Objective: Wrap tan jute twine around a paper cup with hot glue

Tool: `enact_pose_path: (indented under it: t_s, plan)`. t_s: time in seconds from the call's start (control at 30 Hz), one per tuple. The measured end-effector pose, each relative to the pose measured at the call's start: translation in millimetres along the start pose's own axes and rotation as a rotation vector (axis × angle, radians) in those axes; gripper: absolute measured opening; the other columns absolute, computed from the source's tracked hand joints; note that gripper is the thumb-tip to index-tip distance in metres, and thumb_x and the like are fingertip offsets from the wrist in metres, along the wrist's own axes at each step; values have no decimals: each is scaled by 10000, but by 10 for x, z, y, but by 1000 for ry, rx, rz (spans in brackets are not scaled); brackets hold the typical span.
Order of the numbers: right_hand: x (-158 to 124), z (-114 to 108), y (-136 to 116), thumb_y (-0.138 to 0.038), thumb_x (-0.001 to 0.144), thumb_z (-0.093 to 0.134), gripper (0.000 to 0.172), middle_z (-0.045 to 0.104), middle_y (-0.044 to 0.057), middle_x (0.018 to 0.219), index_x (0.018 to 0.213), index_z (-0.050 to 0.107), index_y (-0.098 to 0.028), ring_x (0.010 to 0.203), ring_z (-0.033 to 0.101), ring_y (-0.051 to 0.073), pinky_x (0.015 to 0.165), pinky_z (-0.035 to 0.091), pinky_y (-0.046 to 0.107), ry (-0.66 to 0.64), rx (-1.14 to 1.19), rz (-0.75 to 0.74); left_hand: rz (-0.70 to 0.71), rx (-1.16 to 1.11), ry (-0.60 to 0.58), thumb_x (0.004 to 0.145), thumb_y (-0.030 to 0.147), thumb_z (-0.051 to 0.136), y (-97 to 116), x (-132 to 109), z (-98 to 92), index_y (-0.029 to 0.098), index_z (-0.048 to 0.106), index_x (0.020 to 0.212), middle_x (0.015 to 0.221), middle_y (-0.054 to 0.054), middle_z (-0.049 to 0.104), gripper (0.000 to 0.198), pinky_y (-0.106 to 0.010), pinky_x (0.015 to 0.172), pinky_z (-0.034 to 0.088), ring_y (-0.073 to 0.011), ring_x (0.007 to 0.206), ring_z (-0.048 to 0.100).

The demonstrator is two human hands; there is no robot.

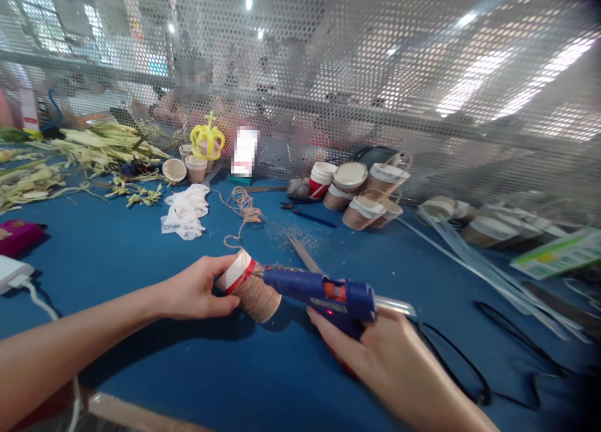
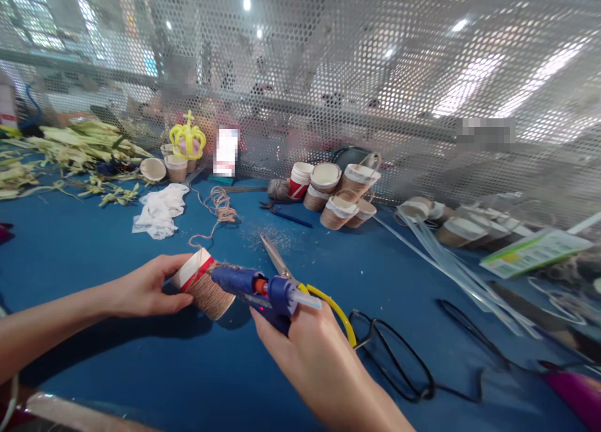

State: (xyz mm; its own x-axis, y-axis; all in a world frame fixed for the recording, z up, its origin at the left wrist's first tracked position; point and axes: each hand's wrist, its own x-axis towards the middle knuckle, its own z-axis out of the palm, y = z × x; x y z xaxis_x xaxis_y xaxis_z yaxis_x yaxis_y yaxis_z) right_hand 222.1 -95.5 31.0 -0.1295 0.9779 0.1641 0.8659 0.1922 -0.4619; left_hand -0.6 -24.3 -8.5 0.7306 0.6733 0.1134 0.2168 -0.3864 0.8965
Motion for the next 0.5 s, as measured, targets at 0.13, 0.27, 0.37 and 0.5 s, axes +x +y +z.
enact_pose_path:
  t_s: [0.13,0.27,0.37,0.5]
  plan:
    - [-5,6,-14,-309,776,458,194,624,3,596,699,595,-195,531,569,154,519,489,251,0,12,-28,9,24,3,693,73,524,12,2,0,123,542,1054,961,-43,633,365,-241,730,448,-162,827,568]
    - [39,-25,-11,-344,801,418,276,527,-14,467,614,558,-199,419,487,132,414,434,237,26,-57,-18,-42,39,11,685,79,524,38,5,3,116,540,1038,878,-32,647,355,-229,681,456,-150,758,575]
    - [64,-40,5,-344,806,411,284,506,-17,431,619,567,-199,388,472,132,367,397,235,25,-109,-2,-46,48,11,684,76,521,36,4,4,114,536,1029,853,-33,646,348,-229,659,457,-146,730,570]
    - [47,-25,2,-340,802,444,238,589,-6,522,659,577,-204,464,539,143,416,443,232,25,-42,-29,-11,24,9,682,65,518,25,1,0,123,538,994,844,-25,641,318,-215,649,456,-132,710,567]
